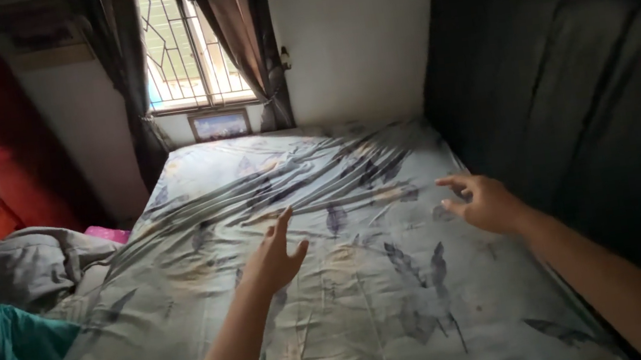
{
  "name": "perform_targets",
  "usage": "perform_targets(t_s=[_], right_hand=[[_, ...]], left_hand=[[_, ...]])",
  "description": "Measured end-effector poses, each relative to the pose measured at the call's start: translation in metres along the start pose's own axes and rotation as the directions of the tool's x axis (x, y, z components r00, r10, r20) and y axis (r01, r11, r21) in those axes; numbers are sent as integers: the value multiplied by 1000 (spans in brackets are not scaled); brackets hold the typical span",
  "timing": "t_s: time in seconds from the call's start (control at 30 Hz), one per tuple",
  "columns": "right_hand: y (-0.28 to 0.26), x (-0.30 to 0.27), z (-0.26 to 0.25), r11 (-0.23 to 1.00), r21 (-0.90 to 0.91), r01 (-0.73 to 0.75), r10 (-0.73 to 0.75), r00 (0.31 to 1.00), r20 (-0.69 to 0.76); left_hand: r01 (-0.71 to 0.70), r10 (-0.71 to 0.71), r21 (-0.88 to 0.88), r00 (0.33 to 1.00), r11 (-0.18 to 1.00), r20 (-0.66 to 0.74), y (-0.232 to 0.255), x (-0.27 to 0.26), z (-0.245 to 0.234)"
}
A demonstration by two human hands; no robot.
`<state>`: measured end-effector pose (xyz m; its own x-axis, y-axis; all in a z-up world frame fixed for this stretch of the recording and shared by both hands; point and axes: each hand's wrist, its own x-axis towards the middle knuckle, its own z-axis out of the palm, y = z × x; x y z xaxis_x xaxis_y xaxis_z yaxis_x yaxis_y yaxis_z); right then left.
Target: Making a bed by spreading the bedsheet and folding a blanket.
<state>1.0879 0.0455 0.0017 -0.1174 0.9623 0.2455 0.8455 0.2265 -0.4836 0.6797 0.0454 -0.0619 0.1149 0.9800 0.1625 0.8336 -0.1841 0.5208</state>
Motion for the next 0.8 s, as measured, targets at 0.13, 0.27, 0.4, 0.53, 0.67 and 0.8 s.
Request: perform_targets(t_s=[0.13,0.27,0.4,0.53,0.67,0.8], right_hand=[[10,-8,-6,999,24,-35,34,998,43],[33,0,-5,998,41,-48,47,998,32],[59,15,10,997,56,-47,46,999,8],[56,8,30,982,135,-132,130,991,20],[49,10,44,987,72,-143,139,988,60],[52,18,61,980,108,-168,158,983,95]], left_hand=[[12,-13,20,999,1000,29,16,5,12],[13,-14,18,999,1000,31,23,25,27],[-34,33,40,999,999,18,17,38,38],[-25,24,14,997,1000,73,5,52,46],[-59,59,-5,995,998,80,-26,83,70],[-53,55,-24,995,998,81,-39,105,88]])
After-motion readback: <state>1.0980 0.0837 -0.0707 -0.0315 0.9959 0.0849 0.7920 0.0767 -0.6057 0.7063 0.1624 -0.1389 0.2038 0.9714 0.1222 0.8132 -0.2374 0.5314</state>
